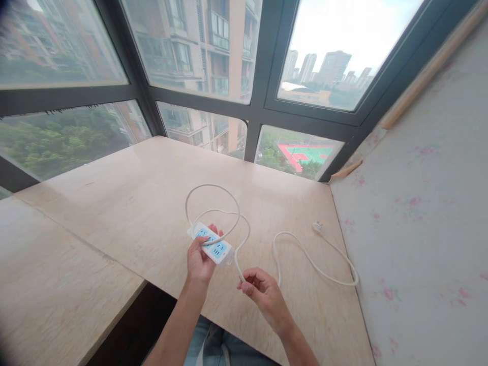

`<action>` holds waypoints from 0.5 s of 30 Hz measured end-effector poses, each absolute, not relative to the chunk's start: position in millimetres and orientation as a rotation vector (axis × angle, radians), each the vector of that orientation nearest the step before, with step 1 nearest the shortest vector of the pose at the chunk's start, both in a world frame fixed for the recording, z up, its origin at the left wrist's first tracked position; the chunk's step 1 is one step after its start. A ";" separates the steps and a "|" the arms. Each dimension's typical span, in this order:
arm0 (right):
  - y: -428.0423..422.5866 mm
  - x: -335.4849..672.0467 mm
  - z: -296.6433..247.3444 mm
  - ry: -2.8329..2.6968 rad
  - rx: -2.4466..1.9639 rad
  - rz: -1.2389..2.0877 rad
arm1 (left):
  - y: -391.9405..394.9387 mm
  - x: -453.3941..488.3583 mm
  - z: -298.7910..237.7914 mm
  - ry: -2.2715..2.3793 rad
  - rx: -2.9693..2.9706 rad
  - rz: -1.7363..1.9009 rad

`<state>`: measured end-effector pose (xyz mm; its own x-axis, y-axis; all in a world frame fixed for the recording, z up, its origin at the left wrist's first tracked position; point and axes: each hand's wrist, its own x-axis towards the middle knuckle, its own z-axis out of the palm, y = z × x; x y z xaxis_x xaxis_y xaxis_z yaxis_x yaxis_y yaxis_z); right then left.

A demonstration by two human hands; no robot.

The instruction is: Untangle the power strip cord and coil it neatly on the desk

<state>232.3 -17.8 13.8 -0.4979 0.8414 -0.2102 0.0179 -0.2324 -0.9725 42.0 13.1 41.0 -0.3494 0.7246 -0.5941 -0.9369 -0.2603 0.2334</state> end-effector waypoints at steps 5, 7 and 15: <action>-13.0 232.9 11.9 -1.364 -1.090 1.761 | 13.1 40.4 41.2 0.616 -0.403 1.804; -8.9 236.8 15.2 -1.363 -1.088 1.793 | 11.7 37.6 38.5 0.620 -0.384 1.773; 11.6 256.0 28.0 -1.128 -0.902 2.126 | -4.9 33.0 30.2 0.644 -0.153 1.621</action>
<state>256.0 11.6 28.0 -0.6143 0.7309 -0.2974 -0.1633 -0.4865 -0.8583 33.0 -4.9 30.2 -0.1701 0.8731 -0.4569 -0.9487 -0.0197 0.3156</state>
